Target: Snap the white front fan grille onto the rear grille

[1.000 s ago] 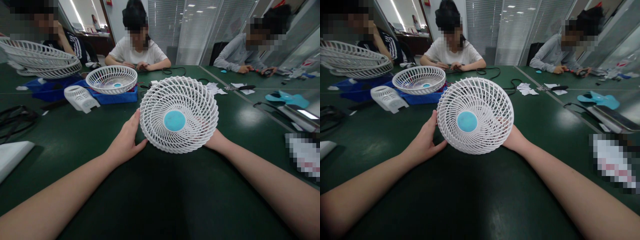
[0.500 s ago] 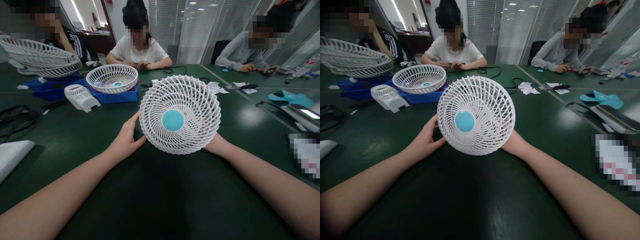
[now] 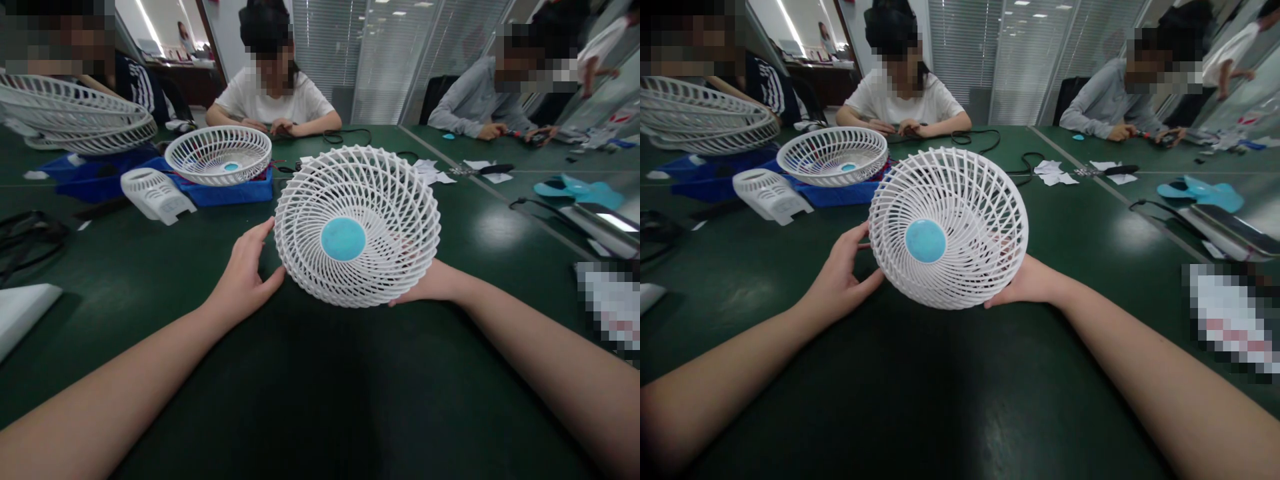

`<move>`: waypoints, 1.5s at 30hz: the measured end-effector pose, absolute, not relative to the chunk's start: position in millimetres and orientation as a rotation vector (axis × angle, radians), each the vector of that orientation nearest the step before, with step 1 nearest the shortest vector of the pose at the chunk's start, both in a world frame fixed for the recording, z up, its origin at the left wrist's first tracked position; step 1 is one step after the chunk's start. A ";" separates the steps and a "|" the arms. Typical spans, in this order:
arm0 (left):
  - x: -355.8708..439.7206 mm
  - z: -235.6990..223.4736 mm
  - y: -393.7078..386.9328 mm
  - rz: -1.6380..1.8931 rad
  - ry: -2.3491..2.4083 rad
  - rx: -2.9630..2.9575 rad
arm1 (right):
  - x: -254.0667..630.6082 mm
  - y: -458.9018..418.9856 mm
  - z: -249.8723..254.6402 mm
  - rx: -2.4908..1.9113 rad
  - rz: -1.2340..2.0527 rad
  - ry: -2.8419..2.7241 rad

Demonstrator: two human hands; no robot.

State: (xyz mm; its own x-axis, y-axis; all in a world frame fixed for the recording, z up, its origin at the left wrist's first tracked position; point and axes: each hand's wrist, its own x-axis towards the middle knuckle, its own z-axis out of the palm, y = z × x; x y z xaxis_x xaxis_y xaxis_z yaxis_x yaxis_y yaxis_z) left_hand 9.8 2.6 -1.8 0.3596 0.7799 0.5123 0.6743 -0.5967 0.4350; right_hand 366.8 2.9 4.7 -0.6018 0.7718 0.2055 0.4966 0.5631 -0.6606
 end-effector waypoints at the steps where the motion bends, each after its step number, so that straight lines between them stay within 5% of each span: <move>1: 10.3 -0.6 1.8 1.060 1.320 2.461 | 370.1 4.1 4.8 -0.985 0.803 -2.345; 21: 10.0 -2.1 0.9 1.193 1.171 2.452 | 400.6 17.6 -6.0 -0.907 1.395 -2.050; 45: 19.2 13.9 -13.7 1.030 1.472 2.546 | 384.1 15.8 1.5 -0.843 1.087 -2.295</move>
State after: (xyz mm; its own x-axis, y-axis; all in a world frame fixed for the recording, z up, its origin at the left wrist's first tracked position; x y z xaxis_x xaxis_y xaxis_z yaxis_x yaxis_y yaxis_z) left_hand 19.2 -13.7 13.9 0.3353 0.7805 0.5277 0.7634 -0.5533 0.3333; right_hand 384.1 15.8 1.5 -0.7051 0.6945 0.1430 0.3293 0.4994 -0.8013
